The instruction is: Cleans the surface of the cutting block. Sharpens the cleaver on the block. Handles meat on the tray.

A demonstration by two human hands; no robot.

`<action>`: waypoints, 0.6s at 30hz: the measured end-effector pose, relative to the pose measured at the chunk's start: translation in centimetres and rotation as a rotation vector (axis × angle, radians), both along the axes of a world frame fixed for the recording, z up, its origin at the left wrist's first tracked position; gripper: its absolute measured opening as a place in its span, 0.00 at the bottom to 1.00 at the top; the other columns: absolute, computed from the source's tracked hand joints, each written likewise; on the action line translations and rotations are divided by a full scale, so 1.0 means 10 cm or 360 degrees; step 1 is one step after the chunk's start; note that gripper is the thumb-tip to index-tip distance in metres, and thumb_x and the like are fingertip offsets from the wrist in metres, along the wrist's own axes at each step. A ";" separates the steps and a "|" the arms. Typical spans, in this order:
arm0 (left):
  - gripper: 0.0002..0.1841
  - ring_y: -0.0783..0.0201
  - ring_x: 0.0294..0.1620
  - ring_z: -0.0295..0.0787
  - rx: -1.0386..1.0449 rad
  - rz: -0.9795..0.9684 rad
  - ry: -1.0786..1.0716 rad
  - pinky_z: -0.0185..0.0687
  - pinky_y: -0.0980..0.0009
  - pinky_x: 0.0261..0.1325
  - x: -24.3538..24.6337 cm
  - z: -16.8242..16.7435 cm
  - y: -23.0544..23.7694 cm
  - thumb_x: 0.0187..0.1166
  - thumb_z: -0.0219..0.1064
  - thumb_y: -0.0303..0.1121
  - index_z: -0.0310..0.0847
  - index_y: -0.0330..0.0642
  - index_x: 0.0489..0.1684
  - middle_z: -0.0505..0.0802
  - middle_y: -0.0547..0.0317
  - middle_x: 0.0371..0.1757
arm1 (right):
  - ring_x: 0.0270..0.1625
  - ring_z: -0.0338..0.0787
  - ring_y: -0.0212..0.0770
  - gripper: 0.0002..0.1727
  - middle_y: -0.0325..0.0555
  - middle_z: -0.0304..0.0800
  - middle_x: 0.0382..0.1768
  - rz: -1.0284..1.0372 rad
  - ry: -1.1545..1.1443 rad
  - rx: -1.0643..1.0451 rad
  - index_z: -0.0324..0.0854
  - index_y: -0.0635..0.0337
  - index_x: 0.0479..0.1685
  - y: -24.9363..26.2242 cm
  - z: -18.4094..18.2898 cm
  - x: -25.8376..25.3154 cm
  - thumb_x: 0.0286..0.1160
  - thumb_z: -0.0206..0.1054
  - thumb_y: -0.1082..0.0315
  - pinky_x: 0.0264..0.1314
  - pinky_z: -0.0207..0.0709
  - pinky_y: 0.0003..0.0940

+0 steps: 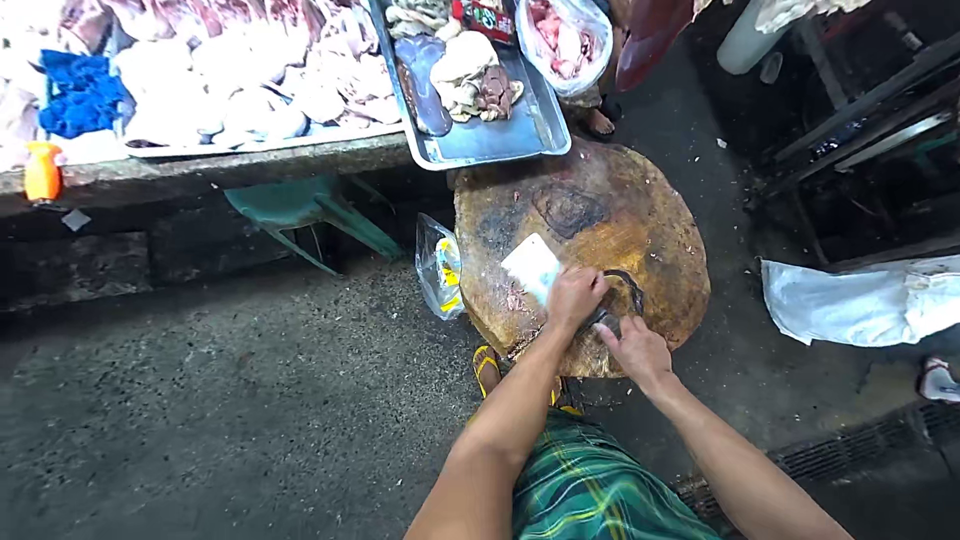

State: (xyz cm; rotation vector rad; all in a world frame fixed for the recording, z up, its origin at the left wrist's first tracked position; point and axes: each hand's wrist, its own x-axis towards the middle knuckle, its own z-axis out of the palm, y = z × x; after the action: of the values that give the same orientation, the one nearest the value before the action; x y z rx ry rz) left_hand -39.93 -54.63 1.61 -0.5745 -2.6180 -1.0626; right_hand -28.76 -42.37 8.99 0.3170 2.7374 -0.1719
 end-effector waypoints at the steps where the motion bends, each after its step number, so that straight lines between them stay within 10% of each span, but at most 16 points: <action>1: 0.17 0.63 0.37 0.91 -0.0054 0.0124 -0.0022 0.85 0.59 0.58 0.04 0.04 -0.08 0.83 0.63 0.42 0.85 0.46 0.23 0.91 0.63 0.28 | 0.51 0.95 0.59 0.47 0.59 0.90 0.58 0.0077 0.0058 0.0005 0.86 0.62 0.56 0.01 -0.01 -0.05 0.81 0.44 0.24 0.50 0.88 0.59; 7: 0.15 0.64 0.43 0.92 -0.0023 -0.0123 -0.0127 0.81 0.60 0.65 -0.89 -0.04 0.30 0.84 0.60 0.42 0.88 0.47 0.29 0.94 0.63 0.32 | 0.60 0.92 0.62 0.46 0.60 0.91 0.59 -0.0139 0.0147 0.0133 0.83 0.61 0.63 0.15 -0.07 -0.66 0.82 0.43 0.25 0.57 0.85 0.62; 13: 0.17 0.62 0.34 0.90 0.0011 0.0481 0.0028 0.85 0.58 0.51 -0.08 0.06 -0.06 0.82 0.63 0.40 0.83 0.46 0.19 0.90 0.63 0.25 | 0.44 0.95 0.60 0.46 0.59 0.93 0.45 0.0405 0.0316 0.0052 0.87 0.63 0.47 0.26 -0.17 -0.39 0.78 0.48 0.23 0.41 0.87 0.59; 18: 0.16 0.65 0.38 0.91 0.0054 -0.0027 -0.0076 0.82 0.61 0.61 -0.77 -0.06 0.45 0.83 0.61 0.41 0.85 0.47 0.24 0.92 0.64 0.28 | 0.56 0.94 0.60 0.43 0.59 0.92 0.56 -0.0127 0.0163 0.0101 0.86 0.60 0.57 0.28 -0.04 -0.59 0.81 0.49 0.26 0.55 0.85 0.62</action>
State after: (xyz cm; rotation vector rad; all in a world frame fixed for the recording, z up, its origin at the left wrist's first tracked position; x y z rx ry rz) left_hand -47.62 -50.10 0.98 -0.5717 -2.6351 -1.1371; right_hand -34.63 -39.58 8.59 0.4468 2.8376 -0.1258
